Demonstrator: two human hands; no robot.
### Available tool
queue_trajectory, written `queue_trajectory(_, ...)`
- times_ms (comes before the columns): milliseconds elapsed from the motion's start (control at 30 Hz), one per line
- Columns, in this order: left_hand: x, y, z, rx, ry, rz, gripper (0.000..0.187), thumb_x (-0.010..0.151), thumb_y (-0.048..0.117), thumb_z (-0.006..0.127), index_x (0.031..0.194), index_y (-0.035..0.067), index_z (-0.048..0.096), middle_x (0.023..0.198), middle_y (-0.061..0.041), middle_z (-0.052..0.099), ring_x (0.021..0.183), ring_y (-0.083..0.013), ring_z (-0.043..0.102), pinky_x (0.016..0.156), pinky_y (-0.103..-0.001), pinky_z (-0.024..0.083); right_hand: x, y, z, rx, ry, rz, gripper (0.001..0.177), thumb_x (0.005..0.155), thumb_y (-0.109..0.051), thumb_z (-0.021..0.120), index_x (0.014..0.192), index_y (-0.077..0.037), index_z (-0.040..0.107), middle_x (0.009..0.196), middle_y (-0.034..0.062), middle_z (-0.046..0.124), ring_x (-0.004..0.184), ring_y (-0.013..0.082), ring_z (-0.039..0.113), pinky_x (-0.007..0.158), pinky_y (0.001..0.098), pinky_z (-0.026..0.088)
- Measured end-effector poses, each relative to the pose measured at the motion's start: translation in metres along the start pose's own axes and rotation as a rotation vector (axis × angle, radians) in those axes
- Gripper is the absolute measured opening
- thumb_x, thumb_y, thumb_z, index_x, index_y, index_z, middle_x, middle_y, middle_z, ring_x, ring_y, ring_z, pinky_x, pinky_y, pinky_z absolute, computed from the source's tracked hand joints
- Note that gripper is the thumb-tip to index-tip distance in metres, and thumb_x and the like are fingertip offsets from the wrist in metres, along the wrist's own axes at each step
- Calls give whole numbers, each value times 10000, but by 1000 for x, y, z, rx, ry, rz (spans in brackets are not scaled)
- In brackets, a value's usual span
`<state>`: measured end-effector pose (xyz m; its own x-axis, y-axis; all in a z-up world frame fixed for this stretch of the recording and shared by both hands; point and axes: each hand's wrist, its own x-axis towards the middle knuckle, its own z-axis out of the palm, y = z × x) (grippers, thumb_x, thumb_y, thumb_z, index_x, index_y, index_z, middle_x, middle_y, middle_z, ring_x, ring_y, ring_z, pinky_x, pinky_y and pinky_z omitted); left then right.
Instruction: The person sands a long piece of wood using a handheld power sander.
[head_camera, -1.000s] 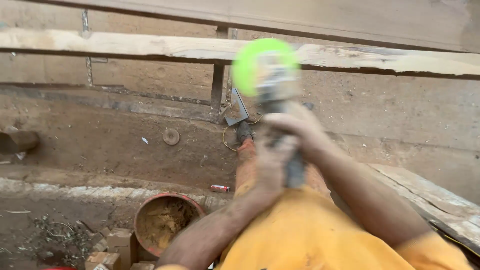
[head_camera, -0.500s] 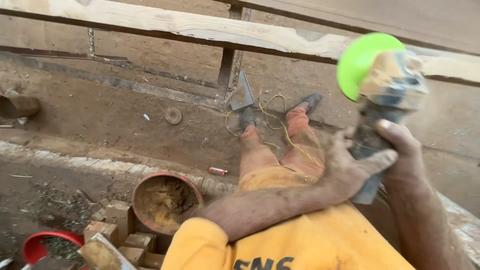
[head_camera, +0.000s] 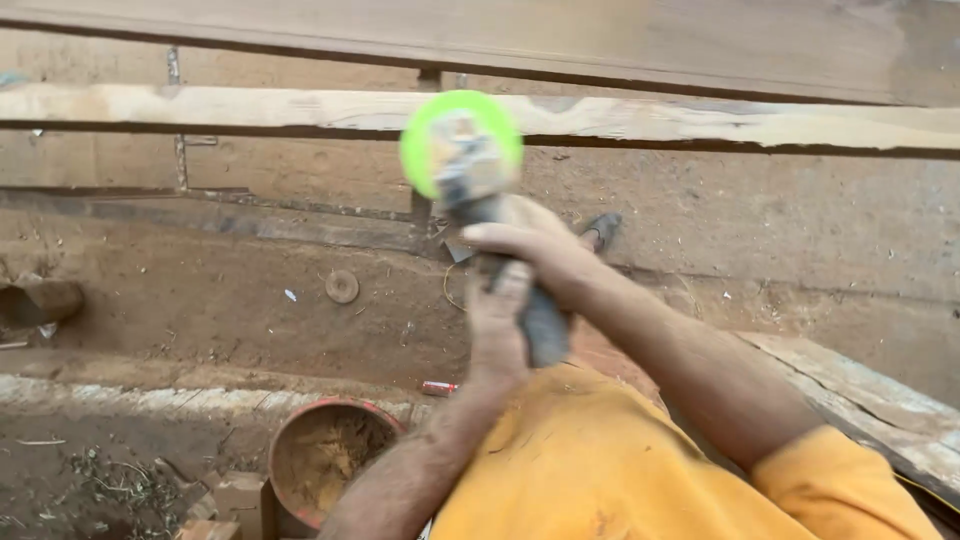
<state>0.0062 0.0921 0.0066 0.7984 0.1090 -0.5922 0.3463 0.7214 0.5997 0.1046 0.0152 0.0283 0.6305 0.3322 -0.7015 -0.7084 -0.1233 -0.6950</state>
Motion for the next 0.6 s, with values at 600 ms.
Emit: queue_trajectory(600, -1, -124, 151, 464, -336, -344, 953, 773, 427, 864, 1412, -96, 387, 1188, -207, 644, 1030, -232, 688, 841, -335, 602, -115, 57, -204, 363, 466, -226, 735, 932, -366, 675, 1488, 31, 404, 1104, 129, 616, 903, 246, 686, 775, 385, 622)
